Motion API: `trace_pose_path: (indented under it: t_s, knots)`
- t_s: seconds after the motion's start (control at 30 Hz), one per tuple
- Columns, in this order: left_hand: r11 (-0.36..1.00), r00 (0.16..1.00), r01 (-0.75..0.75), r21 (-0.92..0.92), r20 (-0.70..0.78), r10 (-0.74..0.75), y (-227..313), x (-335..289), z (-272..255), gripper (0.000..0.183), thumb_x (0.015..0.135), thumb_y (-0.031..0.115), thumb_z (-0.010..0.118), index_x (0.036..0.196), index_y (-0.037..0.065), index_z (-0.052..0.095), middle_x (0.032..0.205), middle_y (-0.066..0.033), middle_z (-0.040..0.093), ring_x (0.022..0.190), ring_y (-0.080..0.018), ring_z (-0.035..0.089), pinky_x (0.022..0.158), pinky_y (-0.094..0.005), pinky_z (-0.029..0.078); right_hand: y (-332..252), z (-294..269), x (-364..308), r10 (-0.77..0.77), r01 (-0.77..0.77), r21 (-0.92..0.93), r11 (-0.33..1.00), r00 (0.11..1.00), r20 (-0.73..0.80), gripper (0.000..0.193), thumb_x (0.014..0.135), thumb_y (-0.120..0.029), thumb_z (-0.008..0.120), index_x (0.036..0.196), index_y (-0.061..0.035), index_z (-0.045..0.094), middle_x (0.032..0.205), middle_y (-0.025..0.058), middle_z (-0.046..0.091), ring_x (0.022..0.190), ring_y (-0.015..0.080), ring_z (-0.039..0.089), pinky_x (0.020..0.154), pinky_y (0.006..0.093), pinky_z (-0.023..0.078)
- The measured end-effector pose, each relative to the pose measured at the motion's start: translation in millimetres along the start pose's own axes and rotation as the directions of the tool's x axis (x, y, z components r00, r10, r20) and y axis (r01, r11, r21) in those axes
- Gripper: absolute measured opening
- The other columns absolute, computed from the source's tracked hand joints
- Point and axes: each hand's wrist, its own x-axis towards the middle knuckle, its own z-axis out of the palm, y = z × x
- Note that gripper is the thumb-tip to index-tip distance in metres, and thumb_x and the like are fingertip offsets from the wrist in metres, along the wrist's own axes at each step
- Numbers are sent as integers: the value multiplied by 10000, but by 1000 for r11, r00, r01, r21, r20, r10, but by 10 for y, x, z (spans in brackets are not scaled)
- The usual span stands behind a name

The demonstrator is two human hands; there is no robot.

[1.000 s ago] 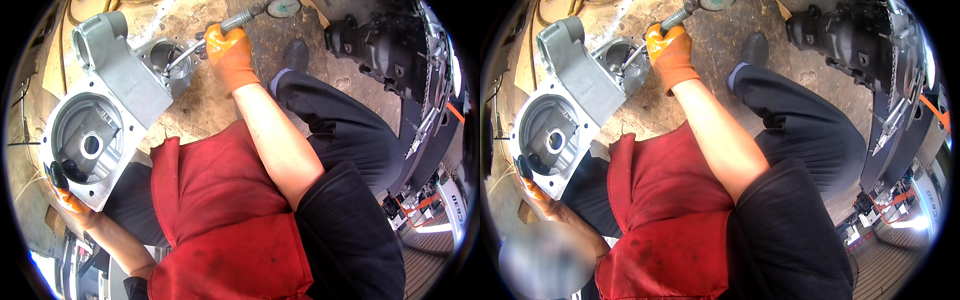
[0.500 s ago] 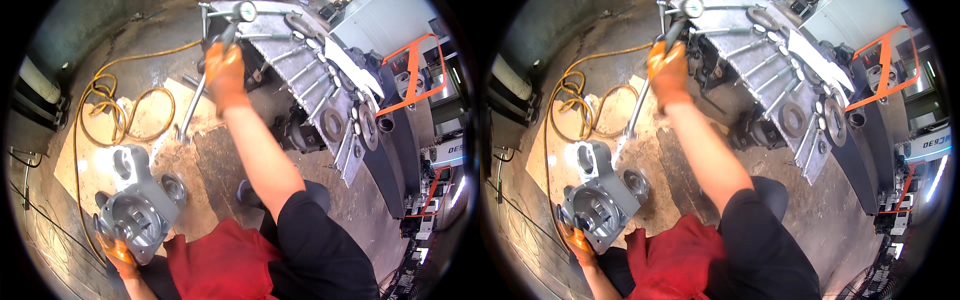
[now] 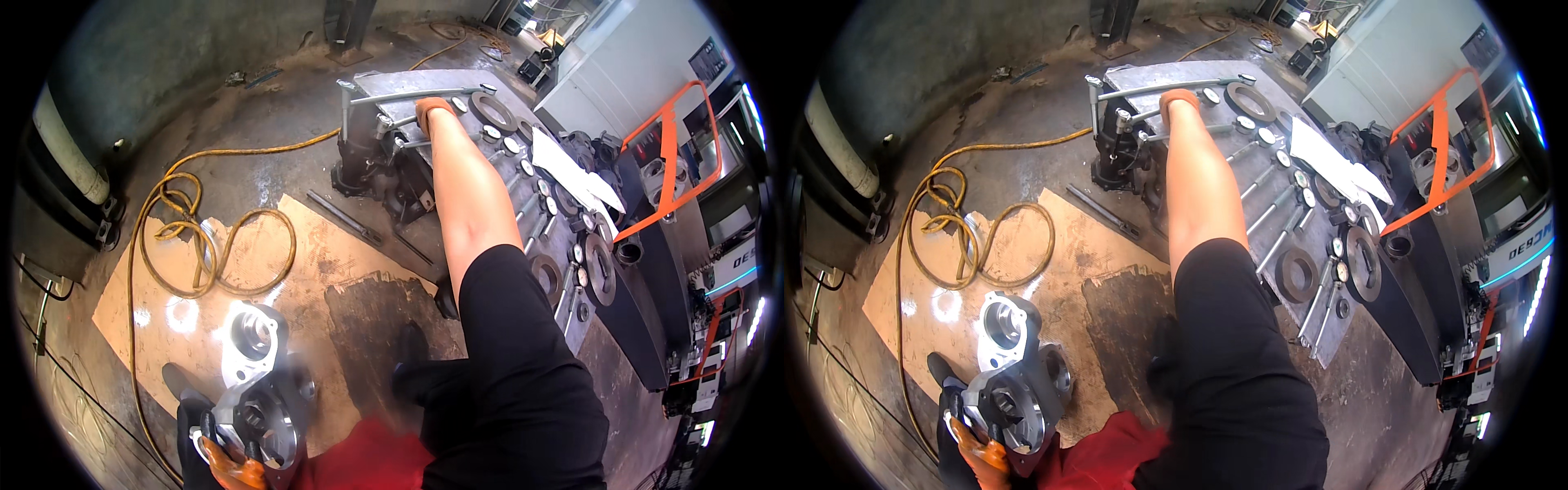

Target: The person uses a dial bore gauge to measure the inner diameter of several holes in a metal casting, periodically returning the gauge to a stand on the workbench.

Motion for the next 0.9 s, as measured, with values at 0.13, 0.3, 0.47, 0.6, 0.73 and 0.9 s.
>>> trace_pose_path:
  t_s: [0.13,0.3,0.47,0.6,0.73,0.9]
  knots:
    - [962,970,88,259,197,-142,284,168,-16,848,753,396,679,1392,-92,409,1245,-299,532,1141,-449,523,969,-469,431,46,27,214,18,-10,-37,999,972,235,341,766,-172,688,1097,-133,759,1245,143,674,1188,305,633,1009,373,485]
    - [842,837,244,482,334,-433,559,358,-45,774,711,287,646,1371,-63,442,1145,-358,563,1032,-557,529,885,-540,460,150,159,604,199,-209,-13,978,913,357,410,819,-206,639,1221,-162,702,1416,115,563,1338,257,512,1095,341,415]
    - [881,872,112,460,379,-308,570,375,51,696,755,376,728,1278,-41,534,1053,-295,613,944,-488,590,811,-532,492,240,407,1067,264,-261,-63,963,879,397,537,821,-262,655,1351,-189,606,1506,59,478,1375,191,466,1119,325,377]
    - [890,905,-95,445,411,-108,470,199,166,704,763,396,740,1275,-44,542,1065,-276,622,944,-459,605,806,-525,500,319,417,1042,147,-129,-78,989,939,311,449,804,-180,685,1251,-141,663,1353,79,589,1220,214,579,1014,362,470]
    - [852,900,-317,418,416,131,428,51,272,727,773,427,755,1277,-53,544,1086,-246,634,949,-427,619,806,-512,511,615,145,594,256,-288,153,945,946,197,482,855,-330,583,1293,-139,648,1402,98,580,1292,247,552,1068,356,418]
    - [892,715,14,451,619,-324,585,171,470,864,760,401,743,1359,-127,413,1130,-235,594,944,-390,639,847,-416,515,1074,105,157,246,-163,447,-880,649,720,631,960,-446,387,1480,-93,446,1534,67,434,1402,169,398,1146,324,310]
